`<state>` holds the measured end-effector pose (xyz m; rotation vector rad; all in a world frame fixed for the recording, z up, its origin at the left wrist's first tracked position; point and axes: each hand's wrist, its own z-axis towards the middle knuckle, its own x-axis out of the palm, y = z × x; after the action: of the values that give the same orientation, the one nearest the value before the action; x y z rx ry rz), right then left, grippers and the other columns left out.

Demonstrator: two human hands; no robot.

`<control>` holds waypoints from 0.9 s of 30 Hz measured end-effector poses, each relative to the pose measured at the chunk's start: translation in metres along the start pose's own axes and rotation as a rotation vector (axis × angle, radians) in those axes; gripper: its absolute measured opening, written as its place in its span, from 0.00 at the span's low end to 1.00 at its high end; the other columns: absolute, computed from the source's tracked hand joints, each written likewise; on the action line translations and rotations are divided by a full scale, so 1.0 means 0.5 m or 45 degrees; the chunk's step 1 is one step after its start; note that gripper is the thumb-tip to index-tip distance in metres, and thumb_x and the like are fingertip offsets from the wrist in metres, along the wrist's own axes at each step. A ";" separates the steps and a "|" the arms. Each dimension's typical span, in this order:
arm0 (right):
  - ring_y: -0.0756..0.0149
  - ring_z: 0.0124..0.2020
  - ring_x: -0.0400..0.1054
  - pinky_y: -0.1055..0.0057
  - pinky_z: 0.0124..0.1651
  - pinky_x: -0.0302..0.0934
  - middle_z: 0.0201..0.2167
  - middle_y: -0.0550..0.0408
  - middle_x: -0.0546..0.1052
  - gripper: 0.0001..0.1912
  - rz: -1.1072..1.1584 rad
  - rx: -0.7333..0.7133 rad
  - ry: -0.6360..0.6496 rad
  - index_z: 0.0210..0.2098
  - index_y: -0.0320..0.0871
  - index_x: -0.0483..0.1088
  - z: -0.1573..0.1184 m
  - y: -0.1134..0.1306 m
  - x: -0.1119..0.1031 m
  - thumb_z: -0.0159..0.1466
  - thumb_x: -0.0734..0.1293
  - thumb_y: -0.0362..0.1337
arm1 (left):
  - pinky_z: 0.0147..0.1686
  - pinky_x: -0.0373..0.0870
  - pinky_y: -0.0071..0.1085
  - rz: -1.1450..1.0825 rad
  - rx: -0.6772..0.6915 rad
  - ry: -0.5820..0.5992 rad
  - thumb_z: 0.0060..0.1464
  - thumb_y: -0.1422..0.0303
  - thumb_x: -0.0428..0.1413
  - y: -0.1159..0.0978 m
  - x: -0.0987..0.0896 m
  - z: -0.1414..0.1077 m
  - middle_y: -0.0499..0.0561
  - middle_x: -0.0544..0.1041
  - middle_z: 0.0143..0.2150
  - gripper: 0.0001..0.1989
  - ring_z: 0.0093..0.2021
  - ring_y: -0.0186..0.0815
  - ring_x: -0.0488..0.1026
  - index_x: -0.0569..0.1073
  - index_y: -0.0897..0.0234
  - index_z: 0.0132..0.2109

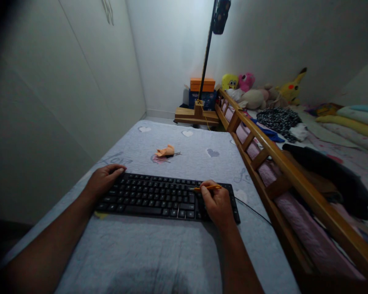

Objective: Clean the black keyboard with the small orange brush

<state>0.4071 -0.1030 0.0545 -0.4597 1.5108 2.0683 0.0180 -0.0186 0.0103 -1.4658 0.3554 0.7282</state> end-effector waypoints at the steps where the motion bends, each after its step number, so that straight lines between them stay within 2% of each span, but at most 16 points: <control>1: 0.62 0.28 0.72 0.69 0.35 0.65 0.25 0.56 0.77 0.14 0.011 0.000 -0.006 0.32 0.44 0.75 0.000 0.000 -0.001 0.65 0.62 0.44 | 0.47 0.73 0.38 -0.005 -0.001 0.000 0.45 0.50 0.55 -0.001 0.000 0.000 0.53 0.85 0.39 0.21 0.43 0.48 0.79 0.81 0.60 0.36; 8: 0.60 0.35 0.75 0.67 0.42 0.67 0.32 0.53 0.80 0.15 0.031 -0.007 -0.114 0.36 0.44 0.76 0.002 -0.003 0.019 0.67 0.62 0.45 | 0.48 0.73 0.38 -0.020 -0.002 -0.004 0.44 0.50 0.55 0.002 0.002 0.001 0.54 0.85 0.39 0.21 0.44 0.48 0.79 0.81 0.60 0.35; 12: 0.58 0.38 0.76 0.66 0.44 0.67 0.35 0.51 0.82 0.14 0.016 -0.013 -0.075 0.37 0.44 0.77 0.003 -0.007 0.029 0.66 0.63 0.44 | 0.48 0.73 0.37 -0.013 0.008 -0.002 0.45 0.49 0.54 0.003 0.003 0.001 0.55 0.84 0.39 0.22 0.44 0.48 0.79 0.81 0.62 0.37; 15: 0.59 0.36 0.76 0.66 0.43 0.67 0.34 0.52 0.82 0.13 0.003 -0.017 -0.026 0.36 0.44 0.76 0.003 -0.005 0.026 0.66 0.63 0.43 | 0.49 0.73 0.37 -0.003 0.007 0.000 0.46 0.50 0.54 0.004 0.002 0.001 0.55 0.84 0.40 0.22 0.44 0.48 0.79 0.81 0.62 0.37; 19: 0.61 0.30 0.73 0.67 0.38 0.65 0.27 0.55 0.79 0.14 -0.045 -0.029 0.025 0.32 0.45 0.75 0.002 0.000 0.011 0.66 0.62 0.44 | 0.49 0.73 0.37 0.010 0.008 0.000 0.46 0.51 0.54 0.006 0.002 0.002 0.54 0.84 0.40 0.21 0.45 0.48 0.79 0.81 0.61 0.37; 23: 0.63 0.26 0.70 0.69 0.33 0.62 0.22 0.57 0.74 0.15 -0.023 0.000 -0.002 0.31 0.45 0.74 0.001 -0.003 0.000 0.66 0.61 0.45 | 0.50 0.73 0.37 0.010 0.010 0.002 0.46 0.51 0.54 0.006 0.002 0.003 0.53 0.85 0.40 0.20 0.44 0.48 0.79 0.81 0.60 0.37; 27: 0.62 0.29 0.73 0.68 0.35 0.64 0.26 0.56 0.77 0.15 0.043 0.033 -0.062 0.35 0.44 0.76 0.000 -0.009 0.007 0.67 0.62 0.46 | 0.50 0.73 0.38 0.002 0.006 0.003 0.46 0.51 0.54 0.007 0.003 0.002 0.53 0.84 0.40 0.21 0.44 0.47 0.79 0.81 0.60 0.37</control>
<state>0.4071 -0.1011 0.0493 -0.3734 1.5249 2.0682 0.0165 -0.0175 0.0068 -1.4620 0.3597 0.7264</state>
